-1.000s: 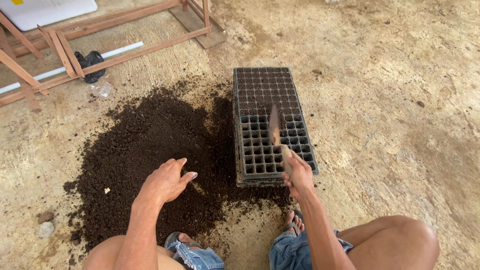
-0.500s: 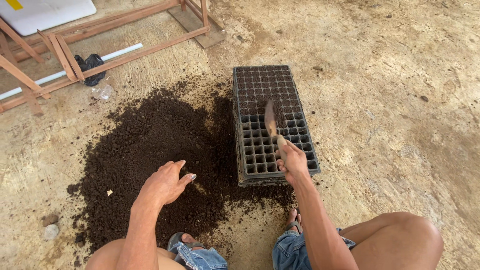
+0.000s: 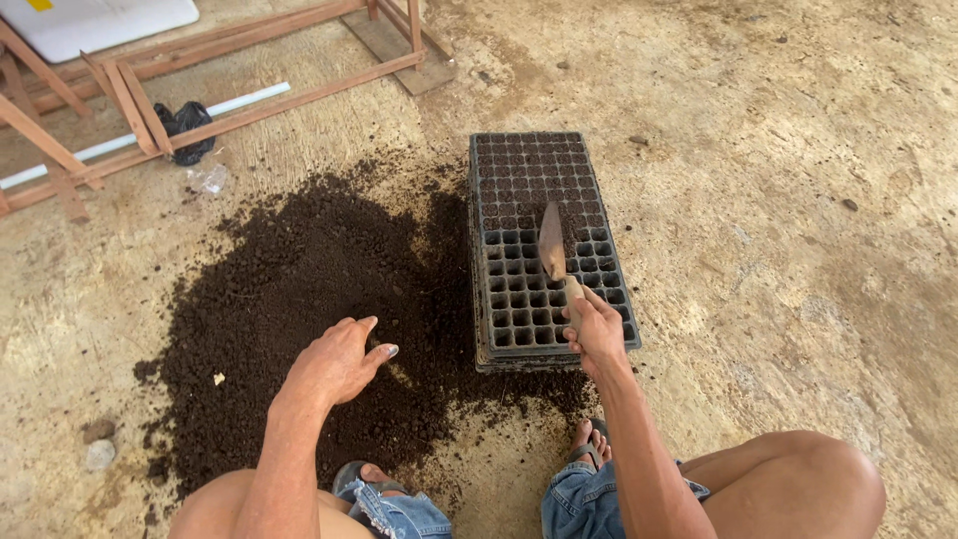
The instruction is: The person scoops soil from a pile on the floor using a small trowel and fills the cells of a black plastic seed tray. The person repeats this action to fill multiple cells in the tray.
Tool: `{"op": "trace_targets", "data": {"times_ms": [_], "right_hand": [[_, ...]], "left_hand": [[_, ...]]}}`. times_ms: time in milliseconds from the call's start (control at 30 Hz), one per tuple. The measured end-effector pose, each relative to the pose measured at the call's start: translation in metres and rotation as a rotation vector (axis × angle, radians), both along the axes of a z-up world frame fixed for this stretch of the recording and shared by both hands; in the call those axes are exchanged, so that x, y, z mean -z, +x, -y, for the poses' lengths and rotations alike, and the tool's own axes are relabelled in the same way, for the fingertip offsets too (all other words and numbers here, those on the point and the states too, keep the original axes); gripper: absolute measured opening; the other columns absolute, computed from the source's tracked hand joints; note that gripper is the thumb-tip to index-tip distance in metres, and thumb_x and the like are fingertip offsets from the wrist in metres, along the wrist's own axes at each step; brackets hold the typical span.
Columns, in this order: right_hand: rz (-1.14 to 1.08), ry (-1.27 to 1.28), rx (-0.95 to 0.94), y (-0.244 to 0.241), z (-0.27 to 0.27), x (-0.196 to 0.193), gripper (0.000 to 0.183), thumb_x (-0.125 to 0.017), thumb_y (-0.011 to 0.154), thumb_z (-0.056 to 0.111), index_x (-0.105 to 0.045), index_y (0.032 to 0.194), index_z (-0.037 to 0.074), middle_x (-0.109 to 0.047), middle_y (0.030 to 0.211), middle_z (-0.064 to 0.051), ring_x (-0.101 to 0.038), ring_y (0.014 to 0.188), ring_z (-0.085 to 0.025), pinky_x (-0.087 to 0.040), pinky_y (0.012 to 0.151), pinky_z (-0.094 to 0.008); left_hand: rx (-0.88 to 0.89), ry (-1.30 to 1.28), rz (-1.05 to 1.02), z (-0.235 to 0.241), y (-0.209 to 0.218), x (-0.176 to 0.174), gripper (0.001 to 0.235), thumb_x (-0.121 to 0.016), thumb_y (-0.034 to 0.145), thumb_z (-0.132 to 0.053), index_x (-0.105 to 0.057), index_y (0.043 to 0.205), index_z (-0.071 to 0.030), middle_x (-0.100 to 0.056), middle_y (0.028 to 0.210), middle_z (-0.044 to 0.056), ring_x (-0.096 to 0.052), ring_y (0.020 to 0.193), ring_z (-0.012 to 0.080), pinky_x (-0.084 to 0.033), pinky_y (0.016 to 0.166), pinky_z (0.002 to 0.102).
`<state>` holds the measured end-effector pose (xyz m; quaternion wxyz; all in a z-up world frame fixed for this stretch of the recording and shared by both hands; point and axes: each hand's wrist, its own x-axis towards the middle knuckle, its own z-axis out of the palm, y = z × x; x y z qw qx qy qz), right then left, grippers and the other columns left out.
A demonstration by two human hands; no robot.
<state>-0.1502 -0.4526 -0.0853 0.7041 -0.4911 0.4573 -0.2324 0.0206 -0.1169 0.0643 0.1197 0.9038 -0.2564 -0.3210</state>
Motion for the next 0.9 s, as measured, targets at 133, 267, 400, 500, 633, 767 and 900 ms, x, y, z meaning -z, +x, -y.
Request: {"op": "trace_targets", "data": {"times_ms": [133,267,400,500,633,767,900], "right_hand": [[0.027,0.024,0.009,-0.006,-0.006,-0.007,0.055,-0.057,0.109,0.014,-0.046,0.162,0.0,-0.067,0.089,-0.021,-0.05,0.049,-0.016,-0.036,0.032,-0.025],[0.08,0.037,0.039,-0.015,-0.006,-0.011,0.055,-0.053,0.111,0.016,-0.044,0.164,0.003,-0.068,0.092,-0.019,-0.053,0.051,-0.013,-0.038,0.033,-0.022],[0.092,0.065,0.0,-0.022,-0.003,-0.012,0.056,-0.052,0.112,0.019,-0.043,0.165,0.005,-0.067,0.091,-0.015,-0.05,0.049,-0.01,-0.037,0.033,-0.02],[0.056,0.072,-0.006,-0.024,0.006,0.008,0.053,-0.055,0.109,0.018,-0.049,0.16,0.003,-0.066,0.087,-0.018,-0.047,0.048,-0.012,-0.033,0.031,-0.021],[0.076,0.076,0.011,-0.029,0.003,0.002,0.054,-0.056,0.109,0.017,-0.048,0.161,0.003,-0.066,0.089,-0.019,-0.046,0.048,-0.012,-0.032,0.031,-0.021],[0.066,0.022,0.008,-0.034,0.004,-0.009,0.052,-0.052,0.111,0.018,-0.049,0.162,0.006,-0.067,0.091,-0.018,-0.05,0.049,-0.011,-0.036,0.031,-0.021],[0.017,0.057,-0.065,-0.037,-0.006,-0.031,0.051,-0.055,0.109,0.019,-0.053,0.159,0.006,-0.068,0.091,-0.018,-0.048,0.048,-0.011,-0.034,0.03,-0.02]], "left_hand": [[-0.01,0.012,-0.01,-0.003,0.0,-0.004,0.061,-0.054,0.11,-0.035,-0.046,0.161,-0.002,-0.059,0.153,0.026,-0.058,0.144,0.0443,-0.05,0.116,0.066],[-0.011,-0.004,-0.004,-0.003,0.003,-0.002,0.062,-0.055,0.11,-0.035,-0.046,0.162,-0.003,-0.058,0.154,0.026,-0.058,0.144,0.0441,-0.05,0.116,0.066],[-0.007,-0.014,-0.004,-0.002,0.001,-0.002,0.062,-0.055,0.11,-0.036,-0.046,0.162,-0.003,-0.057,0.154,0.026,-0.057,0.145,0.0432,-0.05,0.116,0.065],[-0.014,-0.024,-0.004,0.0,-0.001,-0.009,0.062,-0.055,0.11,-0.034,-0.046,0.161,-0.002,-0.058,0.152,0.026,-0.057,0.144,0.0437,-0.05,0.116,0.065],[-0.016,-0.027,-0.008,-0.003,-0.001,-0.004,0.061,-0.056,0.109,-0.034,-0.046,0.161,-0.002,-0.06,0.15,0.026,-0.058,0.143,0.0437,-0.051,0.115,0.065],[-0.014,-0.023,0.013,-0.004,0.0,-0.005,0.062,-0.057,0.108,-0.035,-0.048,0.16,-0.002,-0.062,0.148,0.025,-0.06,0.142,0.043,-0.052,0.114,0.065],[-0.011,-0.022,0.004,-0.001,0.001,-0.002,0.062,-0.056,0.109,-0.033,-0.047,0.161,-0.001,-0.062,0.147,0.025,-0.06,0.141,0.0426,-0.052,0.114,0.064]]}}
